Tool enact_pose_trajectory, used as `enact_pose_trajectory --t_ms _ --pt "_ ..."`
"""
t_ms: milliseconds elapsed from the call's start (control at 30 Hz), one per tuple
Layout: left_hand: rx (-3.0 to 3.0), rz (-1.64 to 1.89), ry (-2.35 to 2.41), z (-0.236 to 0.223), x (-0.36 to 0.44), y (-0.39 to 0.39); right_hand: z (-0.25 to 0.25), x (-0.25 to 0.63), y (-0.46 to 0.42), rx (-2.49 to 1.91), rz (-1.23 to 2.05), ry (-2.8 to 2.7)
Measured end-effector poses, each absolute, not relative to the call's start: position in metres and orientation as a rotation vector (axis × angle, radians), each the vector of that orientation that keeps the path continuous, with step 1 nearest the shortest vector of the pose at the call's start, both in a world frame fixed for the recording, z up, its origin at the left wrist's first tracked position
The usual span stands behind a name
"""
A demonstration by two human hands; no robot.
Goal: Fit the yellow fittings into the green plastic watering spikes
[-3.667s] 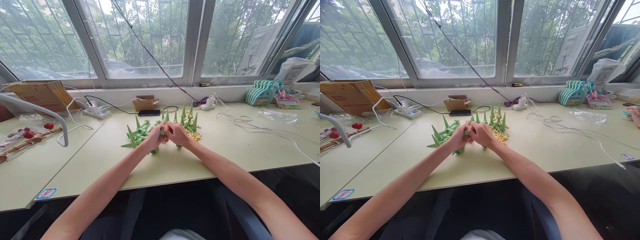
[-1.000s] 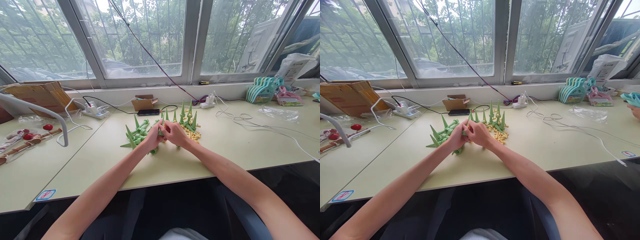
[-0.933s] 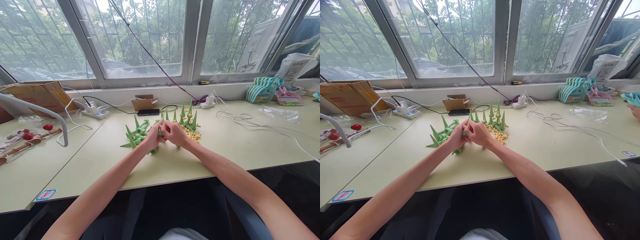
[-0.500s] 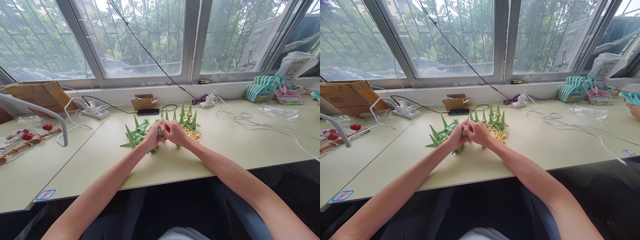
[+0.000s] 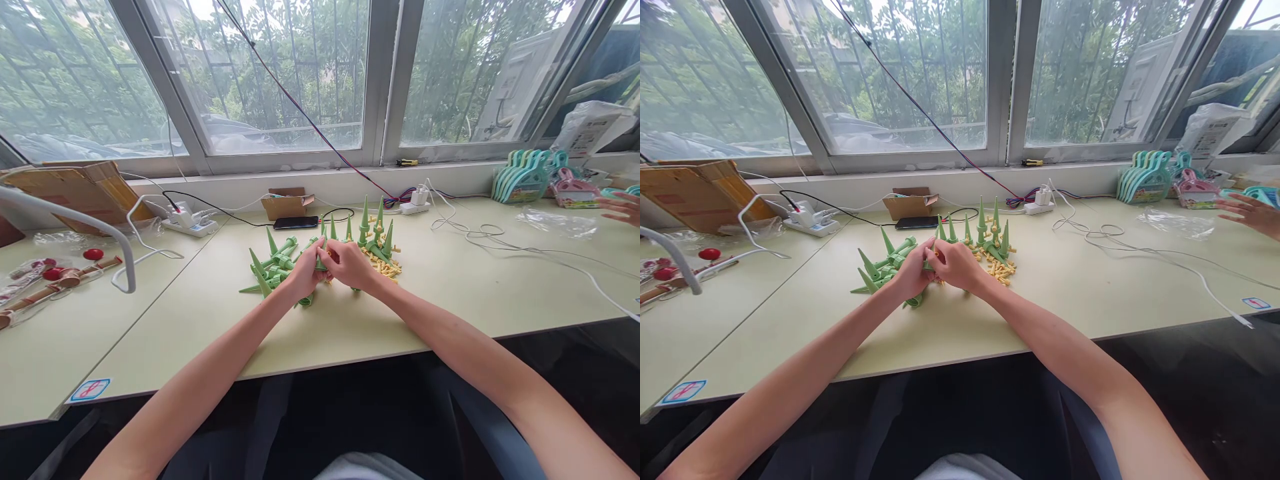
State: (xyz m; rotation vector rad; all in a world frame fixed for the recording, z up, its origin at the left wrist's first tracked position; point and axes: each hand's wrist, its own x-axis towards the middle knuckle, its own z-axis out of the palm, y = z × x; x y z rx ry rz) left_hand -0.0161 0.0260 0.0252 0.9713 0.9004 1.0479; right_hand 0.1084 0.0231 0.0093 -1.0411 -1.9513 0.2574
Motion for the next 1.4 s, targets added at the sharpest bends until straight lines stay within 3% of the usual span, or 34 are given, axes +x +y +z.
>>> enact_pose_trajectory --t_ms 1400 --pt "0.966 1.059 0.895 0.0282 -0.0157 0.023 0.013 0.109 0.0207 -1.053 0.266 -1.978"
